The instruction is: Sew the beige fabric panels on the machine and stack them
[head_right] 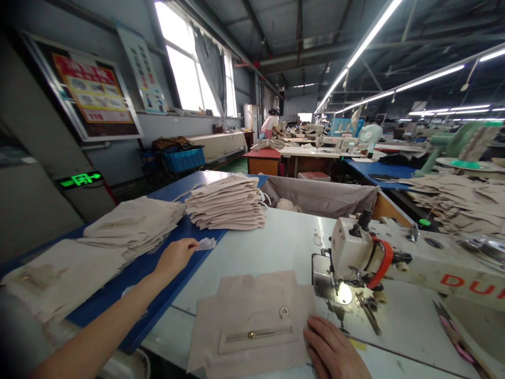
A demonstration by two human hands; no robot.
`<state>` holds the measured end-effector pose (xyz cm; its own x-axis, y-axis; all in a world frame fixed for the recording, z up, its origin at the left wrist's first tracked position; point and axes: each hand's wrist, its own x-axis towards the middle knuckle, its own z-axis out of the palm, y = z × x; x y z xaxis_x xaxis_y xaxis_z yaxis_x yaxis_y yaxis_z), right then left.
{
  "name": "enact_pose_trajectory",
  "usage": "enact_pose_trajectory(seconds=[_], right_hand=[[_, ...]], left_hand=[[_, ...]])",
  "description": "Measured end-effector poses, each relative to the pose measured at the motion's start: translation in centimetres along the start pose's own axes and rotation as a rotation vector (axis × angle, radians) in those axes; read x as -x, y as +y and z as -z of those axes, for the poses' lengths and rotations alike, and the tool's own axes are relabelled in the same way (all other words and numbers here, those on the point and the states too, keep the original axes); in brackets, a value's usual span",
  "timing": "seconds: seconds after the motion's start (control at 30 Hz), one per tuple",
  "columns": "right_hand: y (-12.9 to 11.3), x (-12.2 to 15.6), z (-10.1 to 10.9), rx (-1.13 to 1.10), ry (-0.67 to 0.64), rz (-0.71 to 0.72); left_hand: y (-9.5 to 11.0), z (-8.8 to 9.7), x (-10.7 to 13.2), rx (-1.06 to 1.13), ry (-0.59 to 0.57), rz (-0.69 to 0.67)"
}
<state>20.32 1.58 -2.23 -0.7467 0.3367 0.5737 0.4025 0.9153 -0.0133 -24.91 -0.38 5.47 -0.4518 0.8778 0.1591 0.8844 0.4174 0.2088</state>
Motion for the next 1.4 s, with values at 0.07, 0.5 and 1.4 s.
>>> enact_pose_trajectory(seconds=[0.07, 0.5, 1.4], right_hand=[[-0.1, 0.0, 0.0, 0.002, -0.005, 0.000], [-1.0, 0.7, -0.7, 0.017, 0.006, -0.062], [-5.2, -0.3, 3.5, -0.196, -0.435, -0.481]], left_hand=[[-0.2, 0.2, -0.2, 0.038, 0.016, 0.032], [-0.9, 1.3, -0.6, 0.249, 0.032, 0.089], [22.3, -9.1, 9.9, 0.023, 0.131, -1.117]])
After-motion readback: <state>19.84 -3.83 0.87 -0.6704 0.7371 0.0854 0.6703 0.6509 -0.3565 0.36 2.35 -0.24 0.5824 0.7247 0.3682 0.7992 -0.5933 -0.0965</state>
